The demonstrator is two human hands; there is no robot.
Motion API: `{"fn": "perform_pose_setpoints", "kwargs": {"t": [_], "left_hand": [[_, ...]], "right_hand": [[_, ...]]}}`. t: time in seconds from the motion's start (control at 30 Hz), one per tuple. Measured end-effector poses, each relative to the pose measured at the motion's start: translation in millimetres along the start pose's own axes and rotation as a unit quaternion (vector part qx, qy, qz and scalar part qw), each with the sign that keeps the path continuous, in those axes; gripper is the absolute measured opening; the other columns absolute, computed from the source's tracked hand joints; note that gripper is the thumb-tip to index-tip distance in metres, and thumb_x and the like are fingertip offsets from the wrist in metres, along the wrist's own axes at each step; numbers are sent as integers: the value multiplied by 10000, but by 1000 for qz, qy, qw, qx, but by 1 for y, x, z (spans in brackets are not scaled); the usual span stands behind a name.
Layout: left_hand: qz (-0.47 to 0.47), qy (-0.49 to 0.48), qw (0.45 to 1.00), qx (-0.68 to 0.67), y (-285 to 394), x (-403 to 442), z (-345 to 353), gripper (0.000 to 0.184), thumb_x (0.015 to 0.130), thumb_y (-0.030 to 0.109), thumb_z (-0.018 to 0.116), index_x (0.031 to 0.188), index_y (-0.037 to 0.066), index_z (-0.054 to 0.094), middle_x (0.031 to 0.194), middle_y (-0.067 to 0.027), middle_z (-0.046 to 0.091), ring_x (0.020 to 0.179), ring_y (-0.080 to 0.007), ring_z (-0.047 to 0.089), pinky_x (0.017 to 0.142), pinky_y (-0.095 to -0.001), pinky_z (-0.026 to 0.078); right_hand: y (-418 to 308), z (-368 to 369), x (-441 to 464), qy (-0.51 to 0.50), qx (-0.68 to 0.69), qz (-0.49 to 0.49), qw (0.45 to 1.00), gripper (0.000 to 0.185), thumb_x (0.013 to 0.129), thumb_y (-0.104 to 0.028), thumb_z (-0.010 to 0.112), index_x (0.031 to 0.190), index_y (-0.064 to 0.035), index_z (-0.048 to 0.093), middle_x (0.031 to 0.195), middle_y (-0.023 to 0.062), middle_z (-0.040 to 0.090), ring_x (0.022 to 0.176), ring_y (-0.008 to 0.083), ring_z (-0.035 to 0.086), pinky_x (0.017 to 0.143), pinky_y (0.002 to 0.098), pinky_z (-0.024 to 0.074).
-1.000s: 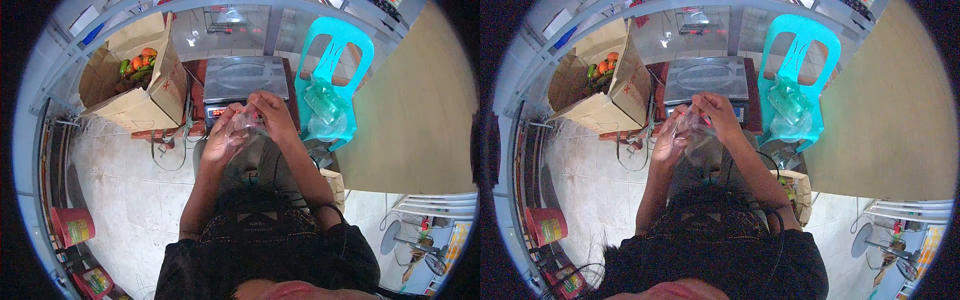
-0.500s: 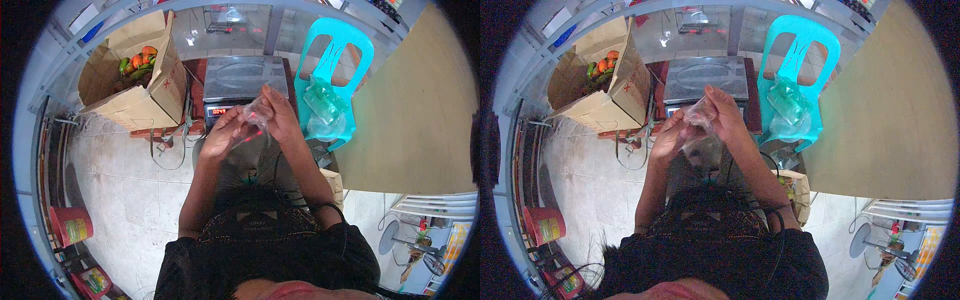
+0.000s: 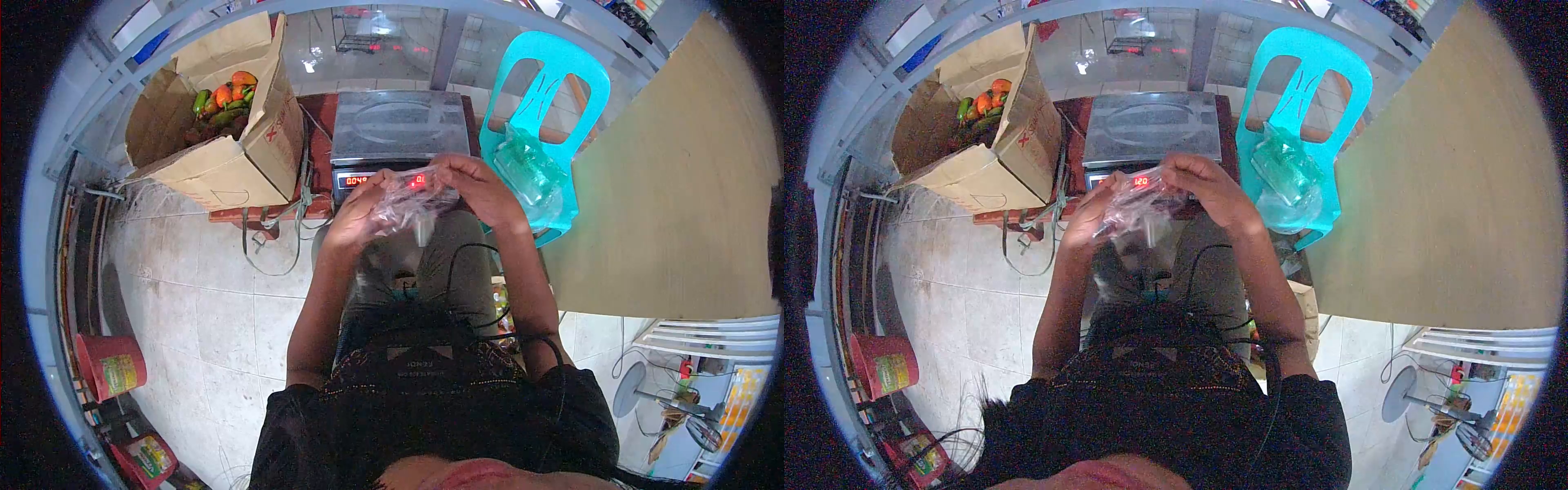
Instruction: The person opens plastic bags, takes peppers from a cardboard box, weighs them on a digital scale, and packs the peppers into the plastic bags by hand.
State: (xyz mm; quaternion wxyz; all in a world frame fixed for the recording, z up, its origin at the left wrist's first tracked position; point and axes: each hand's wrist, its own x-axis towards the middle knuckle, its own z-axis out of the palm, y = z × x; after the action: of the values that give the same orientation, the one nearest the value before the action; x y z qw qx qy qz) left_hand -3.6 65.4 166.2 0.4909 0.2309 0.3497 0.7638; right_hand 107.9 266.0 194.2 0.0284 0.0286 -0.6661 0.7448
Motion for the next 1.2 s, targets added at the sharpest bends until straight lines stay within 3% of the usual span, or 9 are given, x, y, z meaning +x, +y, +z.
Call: {"fn": "perform_pose_setpoints", "kwargs": {"t": [0.03, 0.27, 0.43, 0.6, 0.7, 0.8, 0.9, 1.03, 1.2], "left_hand": [[0, 66, 998, 17, -3, 0, 7, 243, 924, 316, 586, 947, 78, 543, 770, 34, 554, 624, -61, 492, 546, -213, 394], [30, -34, 986, 159, -12, -1, -12, 311, 901, 331, 620, 1010, 41, 590, 900, -4, 631, 759, -86, 574, 724, -238, 469], [113, 75, 988, 68, -14, 5, -19, 226, 903, 282, 620, 937, 64, 568, 876, -15, 599, 790, -104, 564, 708, -251, 461], [40, -65, 954, -291, -21, 7, -35, 118, 930, 187, 563, 954, 75, 534, 824, -5, 569, 765, -119, 557, 682, -243, 466], [4, -67, 983, -168, -18, 2, -38, 303, 918, 221, 587, 1162, 54, 519, 879, 2, 585, 801, -103, 558, 671, -231, 450], [-59, -34, 997, 23, 12, -11, 11, 425, 885, 261, 633, 1235, 41, 530, 968, 1, 615, 847, -92, 567, 716, -242, 456], [-103, -68, 979, 165, -9, -12, -18, 331, 874, 245, 643, 1117, 24, 597, 986, -13, 630, 872, -109, 585, 793, -269, 462], [67, -13, 998, 14, -6, -7, -25, 245, 896, 209, 606, 1072, 41, 580, 961, -34, 625, 897, -140, 592, 831, -291, 459], [64, -40, 980, -184, -23, -3, -20, 274, 921, 210, 571, 1137, 46, 527, 1034, -48, 604, 938, -172, 600, 865, -320, 470]], "right_hand": [[-1, 11, 5, 43, 14, -26, 999, 170, 939, -231, 560, 922, -62, 575, 772, -55, 497, 666, 43, 459, 597, 204, 380], [8, 42, 12, 93, 330, -18, 939, 199, 952, -232, 526, 809, -93, 534, 655, -33, 488, 550, 65, 459, 490, 207, 363], [5, 35, 0, -31, 26, 85, 996, 205, 933, -265, 564, 893, -64, 577, 651, -37, 496, 537, 52, 446, 473, 214, 341], [10, 20, -10, -7, -19, 104, 994, 246, 940, -278, 553, 921, -37, 599, 706, -15, 552, 595, 56, 507, 515, 223, 394], [23, 32, 2, 135, 109, -61, 983, 239, 968, -267, 500, 893, -54, 579, 679, -6, 553, 576, 62, 518, 499, 228, 406], [11, 40, 6, 162, 307, -46, 937, 232, 988, -253, 456, 871, -76, 553, 667, 9, 552, 566, 95, 537, 506, 246, 438], [20, 28, 0, -33, 421, -24, 906, 226, 972, -280, 489, 861, -87, 533, 669, 10, 539, 568, 118, 542, 519, 253, 449], [30, 23, -7, 30, 194, 68, 978, 179, 942, -251, 550, 931, -77, 590, 647, -10, 527, 525, 75, 472, 475, 238, 403], [28, 22, -22, -17, -52, 153, 987, 212, 938, -252, 554, 1030, -69, 607, 712, -21, 569, 606, 76, 545, 529, 232, 445]]}}
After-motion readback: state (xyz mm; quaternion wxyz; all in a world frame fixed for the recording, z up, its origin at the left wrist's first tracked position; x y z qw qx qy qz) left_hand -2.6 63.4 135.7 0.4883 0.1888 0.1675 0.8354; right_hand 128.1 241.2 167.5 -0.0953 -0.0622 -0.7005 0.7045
